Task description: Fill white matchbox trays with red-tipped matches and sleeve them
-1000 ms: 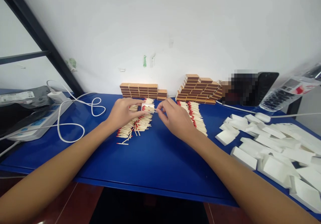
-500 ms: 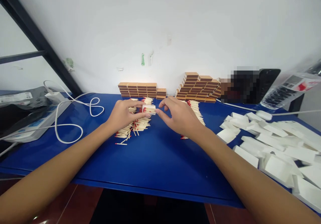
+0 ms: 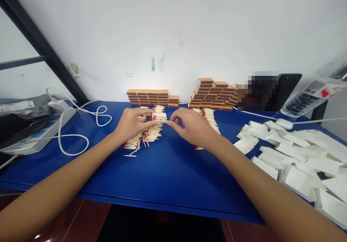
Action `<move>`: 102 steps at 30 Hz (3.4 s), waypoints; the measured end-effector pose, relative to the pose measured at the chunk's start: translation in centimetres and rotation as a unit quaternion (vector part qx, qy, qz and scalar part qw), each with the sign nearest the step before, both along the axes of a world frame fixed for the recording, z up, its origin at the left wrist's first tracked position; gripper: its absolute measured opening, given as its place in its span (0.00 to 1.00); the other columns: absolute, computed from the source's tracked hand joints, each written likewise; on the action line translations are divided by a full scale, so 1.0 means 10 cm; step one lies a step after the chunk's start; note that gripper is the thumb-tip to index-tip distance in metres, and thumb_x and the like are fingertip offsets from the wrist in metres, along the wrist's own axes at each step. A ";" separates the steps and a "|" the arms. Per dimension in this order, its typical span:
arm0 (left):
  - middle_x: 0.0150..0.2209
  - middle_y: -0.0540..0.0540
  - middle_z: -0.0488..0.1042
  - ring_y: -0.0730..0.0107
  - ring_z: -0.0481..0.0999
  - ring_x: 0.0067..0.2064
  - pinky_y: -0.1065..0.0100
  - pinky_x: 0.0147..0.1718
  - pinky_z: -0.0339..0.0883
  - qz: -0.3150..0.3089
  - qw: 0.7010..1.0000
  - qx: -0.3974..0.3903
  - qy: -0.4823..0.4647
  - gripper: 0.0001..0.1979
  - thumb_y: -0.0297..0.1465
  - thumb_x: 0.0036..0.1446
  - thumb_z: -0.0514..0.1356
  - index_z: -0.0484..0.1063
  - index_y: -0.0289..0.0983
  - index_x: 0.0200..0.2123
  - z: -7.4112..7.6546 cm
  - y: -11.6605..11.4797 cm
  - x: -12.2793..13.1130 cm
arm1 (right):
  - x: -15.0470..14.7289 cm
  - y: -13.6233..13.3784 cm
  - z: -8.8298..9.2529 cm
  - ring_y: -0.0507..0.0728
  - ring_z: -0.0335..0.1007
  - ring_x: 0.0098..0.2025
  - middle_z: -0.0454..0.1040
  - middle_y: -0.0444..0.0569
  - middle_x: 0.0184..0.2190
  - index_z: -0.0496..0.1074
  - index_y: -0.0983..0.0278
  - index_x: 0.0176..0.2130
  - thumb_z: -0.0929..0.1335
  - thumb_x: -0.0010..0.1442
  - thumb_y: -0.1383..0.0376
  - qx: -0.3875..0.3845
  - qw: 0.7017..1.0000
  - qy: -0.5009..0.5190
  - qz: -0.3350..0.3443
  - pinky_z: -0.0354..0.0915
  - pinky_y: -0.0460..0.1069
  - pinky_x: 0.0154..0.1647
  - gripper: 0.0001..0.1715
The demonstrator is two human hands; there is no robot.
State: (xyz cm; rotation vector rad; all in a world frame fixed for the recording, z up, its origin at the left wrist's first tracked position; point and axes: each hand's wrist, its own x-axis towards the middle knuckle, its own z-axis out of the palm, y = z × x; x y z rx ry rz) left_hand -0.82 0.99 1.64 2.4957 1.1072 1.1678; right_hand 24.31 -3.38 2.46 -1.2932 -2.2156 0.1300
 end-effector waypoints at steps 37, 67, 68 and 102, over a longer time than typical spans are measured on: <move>0.38 0.46 0.86 0.61 0.83 0.38 0.65 0.36 0.71 -0.071 0.997 0.009 0.041 0.23 0.51 0.52 0.74 0.84 0.42 0.44 -0.05 -0.09 0.09 | 0.01 -0.02 -0.09 0.55 0.67 0.33 0.73 0.49 0.39 0.73 0.61 0.36 0.69 0.68 0.61 0.078 0.994 -0.002 0.074 0.61 0.51 0.34 0.07; 0.40 0.44 0.86 0.56 0.85 0.41 0.60 0.41 0.76 0.061 0.996 0.053 0.042 0.22 0.49 0.55 0.73 0.83 0.41 0.46 -0.05 0.12 -0.06 | -0.30 -0.06 -0.41 0.54 0.70 0.35 0.73 0.46 0.37 0.76 0.60 0.39 0.69 0.67 0.66 -0.076 0.995 0.027 0.051 0.63 0.49 0.36 0.05; 0.40 0.44 0.86 0.57 0.85 0.40 0.60 0.41 0.75 0.062 0.996 0.052 0.044 0.22 0.49 0.55 0.73 0.84 0.42 0.46 -0.05 0.12 -0.07 | -0.30 -0.06 -0.42 0.54 0.70 0.35 0.73 0.46 0.37 0.76 0.60 0.39 0.68 0.68 0.66 -0.077 0.995 0.027 0.054 0.63 0.49 0.36 0.05; 0.41 0.45 0.86 0.54 0.87 0.42 0.59 0.42 0.76 0.055 0.996 0.052 0.054 0.19 0.47 0.59 0.71 0.84 0.41 0.46 -0.04 0.13 -0.08 | -0.37 -0.14 -0.32 0.52 0.64 0.33 0.70 0.47 0.40 0.69 0.62 0.40 0.65 0.69 0.70 -0.072 0.993 -0.081 0.046 0.56 0.49 0.34 0.04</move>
